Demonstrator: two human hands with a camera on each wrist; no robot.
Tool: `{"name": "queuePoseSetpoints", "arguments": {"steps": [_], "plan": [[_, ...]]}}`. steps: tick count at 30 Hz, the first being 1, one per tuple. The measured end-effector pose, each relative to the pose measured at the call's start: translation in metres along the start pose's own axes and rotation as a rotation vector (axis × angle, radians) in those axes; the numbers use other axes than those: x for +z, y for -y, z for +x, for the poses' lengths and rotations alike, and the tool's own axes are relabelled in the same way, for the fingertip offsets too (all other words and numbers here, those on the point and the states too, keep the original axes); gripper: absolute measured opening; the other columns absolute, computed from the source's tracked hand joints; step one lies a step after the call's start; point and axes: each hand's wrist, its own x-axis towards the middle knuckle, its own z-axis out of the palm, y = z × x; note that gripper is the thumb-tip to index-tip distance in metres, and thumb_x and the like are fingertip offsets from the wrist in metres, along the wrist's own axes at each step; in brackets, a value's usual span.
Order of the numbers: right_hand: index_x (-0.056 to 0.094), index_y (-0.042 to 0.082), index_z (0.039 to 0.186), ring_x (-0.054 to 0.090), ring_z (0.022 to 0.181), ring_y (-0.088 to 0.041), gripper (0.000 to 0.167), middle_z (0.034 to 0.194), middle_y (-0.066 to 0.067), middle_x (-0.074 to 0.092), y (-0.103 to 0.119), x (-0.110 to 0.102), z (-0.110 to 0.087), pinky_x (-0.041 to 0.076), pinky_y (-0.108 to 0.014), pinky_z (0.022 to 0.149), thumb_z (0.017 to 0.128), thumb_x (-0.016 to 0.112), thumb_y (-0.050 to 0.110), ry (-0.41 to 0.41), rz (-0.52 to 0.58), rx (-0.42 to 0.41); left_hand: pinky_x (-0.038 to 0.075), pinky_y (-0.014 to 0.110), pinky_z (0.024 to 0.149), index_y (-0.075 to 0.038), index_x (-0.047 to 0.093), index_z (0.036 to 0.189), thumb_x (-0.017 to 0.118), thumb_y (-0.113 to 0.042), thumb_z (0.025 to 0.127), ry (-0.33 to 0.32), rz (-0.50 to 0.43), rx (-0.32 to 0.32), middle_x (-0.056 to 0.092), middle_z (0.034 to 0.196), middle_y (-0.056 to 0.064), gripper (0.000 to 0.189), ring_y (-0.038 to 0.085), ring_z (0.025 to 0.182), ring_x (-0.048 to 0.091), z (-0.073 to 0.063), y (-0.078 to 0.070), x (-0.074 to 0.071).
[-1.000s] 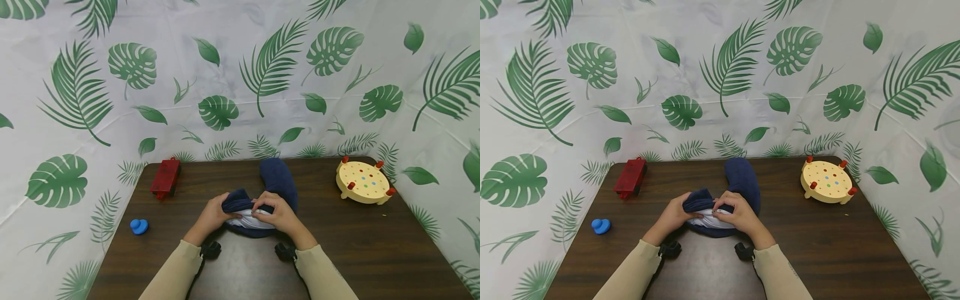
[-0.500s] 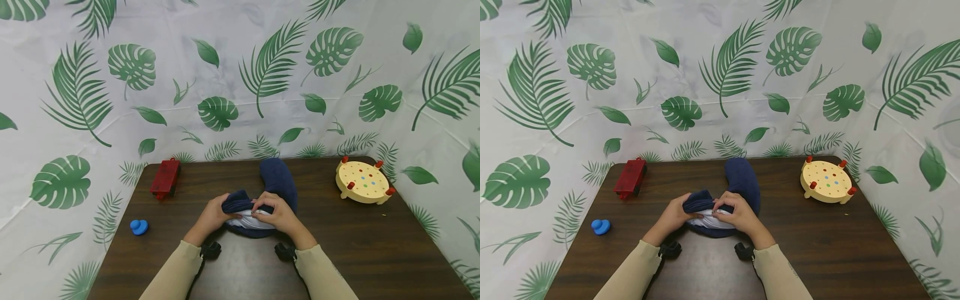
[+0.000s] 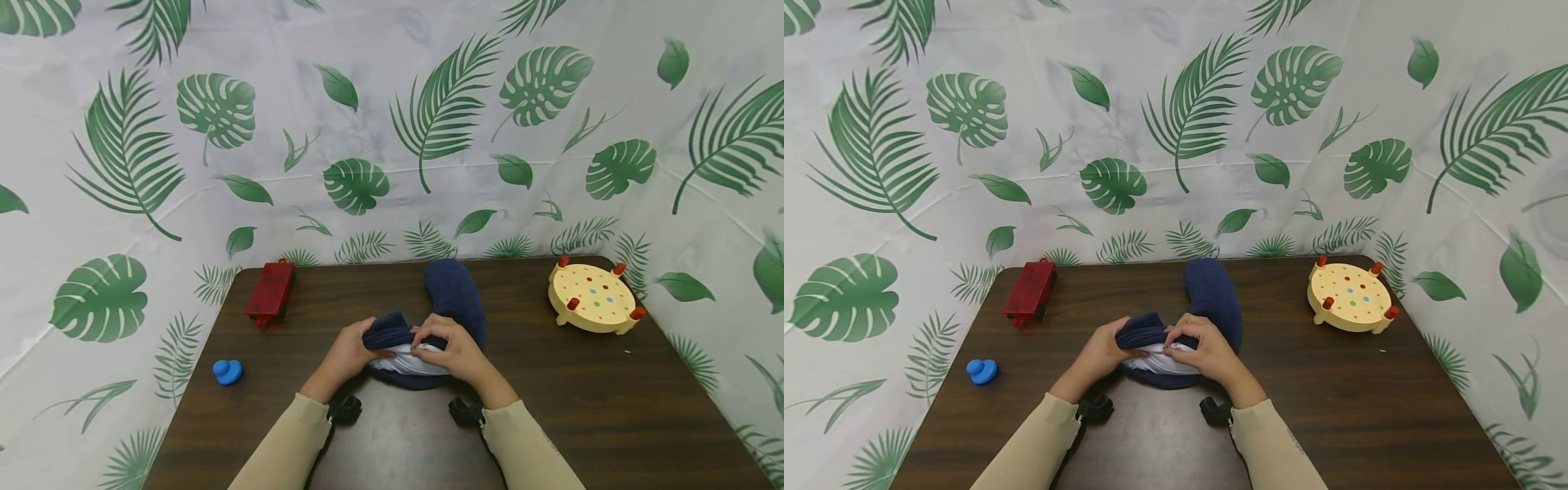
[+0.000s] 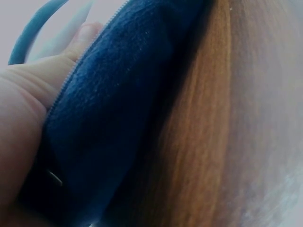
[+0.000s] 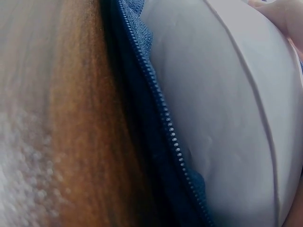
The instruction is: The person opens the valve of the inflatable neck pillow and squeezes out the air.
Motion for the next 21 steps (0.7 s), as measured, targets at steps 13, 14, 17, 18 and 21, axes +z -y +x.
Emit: {"name": "queuePoseSetpoints", "arguments": {"steps": [13, 14, 17, 18, 21], "plan": [[0.08, 0.033, 0.1, 0.073, 0.124, -0.023, 0.019, 0.104, 0.008, 0.071, 0.0, -0.0001, -0.0008, 0.052, -0.033, 0.113, 0.091, 0.092, 0.021, 0.005, -0.027, 0.017, 0.06, 0.043, 0.097, -0.022, 0.078, 0.122, 0.097, -0.032, 0.084, 0.015, -0.008, -0.003, 0.082, 0.115, -0.004, 0.044, 0.015, 0.106, 0.075, 0.0002, -0.0004, 0.0007], [0.08, 0.033, 0.1, 0.072, 0.124, -0.023, 0.019, 0.104, 0.008, 0.071, 0.0001, 0.0, -0.0009, 0.052, -0.033, 0.113, 0.091, 0.092, 0.021, 0.005, -0.027, 0.017, 0.06, 0.043, 0.097, -0.022, 0.078, 0.122, 0.097, -0.032, 0.084, 0.016, -0.007, -0.002, 0.082, 0.114, -0.004, 0.044, 0.015, 0.106, 0.075, 0.0001, -0.0004, 0.0008], [0.08, 0.032, 0.099, 0.072, 0.123, -0.021, 0.019, 0.104, 0.008, 0.072, 0.0001, 0.0002, -0.0012, 0.052, -0.033, 0.114, 0.091, 0.092, 0.019, 0.006, -0.021, 0.015, 0.06, 0.042, 0.096, -0.022, 0.078, 0.12, 0.097, -0.032, 0.084, 0.018, -0.001, 0.0, 0.082, 0.113, -0.005, 0.042, 0.015, 0.105, 0.075, 0.0004, 0.0004, 0.0013], [0.08, 0.031, 0.1, 0.072, 0.123, -0.02, 0.02, 0.104, 0.008, 0.072, 0.0001, 0.0003, -0.0013, 0.052, -0.033, 0.114, 0.09, 0.092, 0.019, 0.006, -0.02, 0.013, 0.06, 0.042, 0.096, -0.022, 0.078, 0.12, 0.097, -0.032, 0.084, 0.018, 0.002, 0.001, 0.082, 0.112, -0.005, 0.042, 0.015, 0.104, 0.075, 0.0004, 0.0004, 0.0012], [0.08, 0.03, 0.099, 0.072, 0.122, -0.02, 0.02, 0.105, 0.008, 0.072, 0.0002, 0.0007, -0.0015, 0.052, -0.032, 0.113, 0.09, 0.092, 0.018, 0.005, -0.022, 0.004, 0.06, 0.041, 0.096, -0.022, 0.078, 0.119, 0.097, -0.032, 0.084, 0.021, 0.007, 0.006, 0.081, 0.112, -0.005, 0.041, 0.015, 0.104, 0.075, 0.0003, 0.0004, 0.001]]}}
